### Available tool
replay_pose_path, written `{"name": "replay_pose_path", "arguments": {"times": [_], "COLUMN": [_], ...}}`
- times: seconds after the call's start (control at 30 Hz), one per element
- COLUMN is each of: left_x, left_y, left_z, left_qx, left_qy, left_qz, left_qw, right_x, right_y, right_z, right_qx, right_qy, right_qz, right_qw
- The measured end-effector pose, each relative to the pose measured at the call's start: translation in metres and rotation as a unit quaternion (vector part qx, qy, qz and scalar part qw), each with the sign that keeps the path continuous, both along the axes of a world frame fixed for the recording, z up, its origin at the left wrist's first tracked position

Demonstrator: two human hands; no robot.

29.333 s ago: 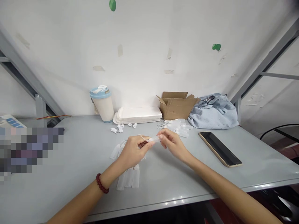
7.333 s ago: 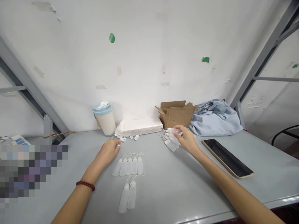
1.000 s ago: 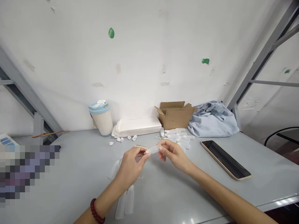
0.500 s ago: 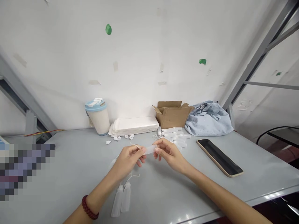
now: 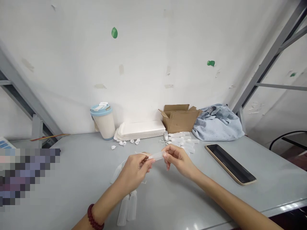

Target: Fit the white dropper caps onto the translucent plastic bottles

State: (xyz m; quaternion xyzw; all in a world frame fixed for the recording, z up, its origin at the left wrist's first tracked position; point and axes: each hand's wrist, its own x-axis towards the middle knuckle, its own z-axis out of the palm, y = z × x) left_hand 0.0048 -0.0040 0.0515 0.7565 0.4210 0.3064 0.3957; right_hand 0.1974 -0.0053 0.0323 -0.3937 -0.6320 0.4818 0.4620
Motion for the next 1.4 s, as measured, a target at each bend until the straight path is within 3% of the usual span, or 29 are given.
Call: {"name": "replay_pose_path", "arguments": {"times": [0.1, 0.2, 0.43, 0.57, 0.63, 0.77, 0.9, 1.0, 1.07, 1.17, 1.23, 1.33, 1.4], "left_x": [0.002, 0.004, 0.002, 0.001, 0.001, 0.0, 0.001, 0.002, -0.002, -0.025, -0.051, -0.092, -0.109], "left_y": [0.0, -0.001, 0.001, 0.004, 0.004, 0.001, -0.003, -0.002, 0.004, 0.025, 0.044, 0.07, 0.08], "left_z": [-0.003, -0.003, 0.002, 0.002, 0.002, 0.002, 0.0, -0.008, -0.012, -0.012, -0.01, -0.01, -0.014], "left_qx": [0.101, 0.109, -0.099, -0.211, -0.225, -0.162, 0.024, 0.194, 0.25, 0.239, 0.22, 0.201, 0.183], "left_qy": [0.038, 0.028, -0.109, -0.125, -0.13, -0.104, 0.007, 0.081, 0.106, 0.142, 0.206, 0.348, 0.384], "left_qz": [0.014, 0.034, -0.024, -0.053, -0.042, -0.024, -0.023, -0.026, -0.037, -0.024, 0.076, 0.211, 0.229], "left_qw": [0.994, 0.993, 0.989, 0.968, 0.965, 0.981, 0.999, 0.977, 0.962, 0.96, 0.951, 0.891, 0.876], "right_x": [-0.001, -0.001, 0.002, 0.001, 0.0, -0.001, -0.002, -0.003, -0.002, 0.005, 0.015, 0.035, 0.047], "right_y": [0.001, 0.0, -0.005, -0.006, -0.007, -0.008, -0.009, -0.007, -0.005, 0.002, 0.01, 0.024, 0.032], "right_z": [0.0, 0.002, 0.005, 0.002, 0.001, 0.0, 0.0, 0.003, 0.005, 0.009, 0.01, 0.009, 0.008], "right_qx": [-0.021, -0.006, 0.152, 0.173, 0.178, 0.174, 0.096, 0.051, 0.035, 0.062, 0.113, 0.191, 0.215], "right_qy": [0.026, 0.027, -0.136, -0.144, -0.152, -0.161, -0.118, -0.095, -0.095, -0.121, -0.155, -0.197, -0.216], "right_qz": [0.002, -0.01, -0.04, -0.053, -0.06, -0.059, -0.032, -0.018, -0.01, -0.059, -0.15, -0.28, -0.325], "right_qw": [0.999, 1.0, 0.978, 0.973, 0.97, 0.97, 0.988, 0.994, 0.995, 0.989, 0.97, 0.92, 0.895]}}
